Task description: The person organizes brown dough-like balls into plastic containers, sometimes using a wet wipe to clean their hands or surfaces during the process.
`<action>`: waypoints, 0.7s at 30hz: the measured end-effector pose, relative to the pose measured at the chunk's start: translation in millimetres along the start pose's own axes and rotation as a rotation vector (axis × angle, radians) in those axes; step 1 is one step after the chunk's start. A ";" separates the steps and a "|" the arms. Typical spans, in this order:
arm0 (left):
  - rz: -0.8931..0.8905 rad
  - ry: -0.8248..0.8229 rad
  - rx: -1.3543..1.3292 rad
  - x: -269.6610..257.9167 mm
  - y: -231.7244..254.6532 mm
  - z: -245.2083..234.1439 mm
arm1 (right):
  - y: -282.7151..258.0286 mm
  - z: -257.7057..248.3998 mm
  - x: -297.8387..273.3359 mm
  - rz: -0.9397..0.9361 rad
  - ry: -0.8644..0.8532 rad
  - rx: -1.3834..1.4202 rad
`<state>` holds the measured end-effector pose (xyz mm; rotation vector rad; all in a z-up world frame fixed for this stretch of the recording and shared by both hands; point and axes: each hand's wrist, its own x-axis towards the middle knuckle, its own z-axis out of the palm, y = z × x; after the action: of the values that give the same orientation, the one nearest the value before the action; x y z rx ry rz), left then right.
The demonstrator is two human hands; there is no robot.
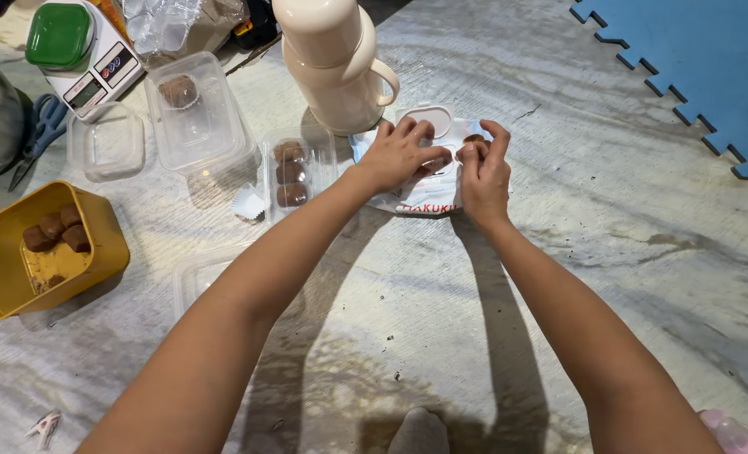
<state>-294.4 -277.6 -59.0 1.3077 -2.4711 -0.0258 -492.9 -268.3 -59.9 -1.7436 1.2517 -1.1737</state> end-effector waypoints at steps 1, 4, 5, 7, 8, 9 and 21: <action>-0.038 -0.088 0.019 3.7 -0.9 0.3 | -0.5 0.4 -0.4 0.027 -0.010 0.003; -0.100 -0.246 -0.021 15.0 -4.6 2.5 | -1.3 0.3 -0.8 0.040 -0.023 -0.016; -0.110 -0.279 -0.050 17.9 -6.2 4.5 | -0.7 0.8 -0.8 0.000 -0.017 -0.040; -0.149 -0.233 -0.140 9.3 -18.0 4.5 | 2.0 0.2 -0.3 -0.055 -0.010 -0.084; -0.168 -0.213 -0.184 4.9 -22.8 5.3 | 3.3 -0.3 -0.3 -0.071 -0.009 -0.102; -0.203 -0.160 -0.211 2.6 -22.7 8.3 | 4.0 1.0 -0.6 -0.087 -0.007 -0.119; -0.377 0.143 0.088 0.3 55.1 8.4 | 3.4 11.3 3.5 -0.167 -0.001 -0.046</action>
<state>-341.2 -247.3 -57.2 1.7310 -2.0990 0.0833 -483.0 -272.4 -66.1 -1.9125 1.1584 -1.2462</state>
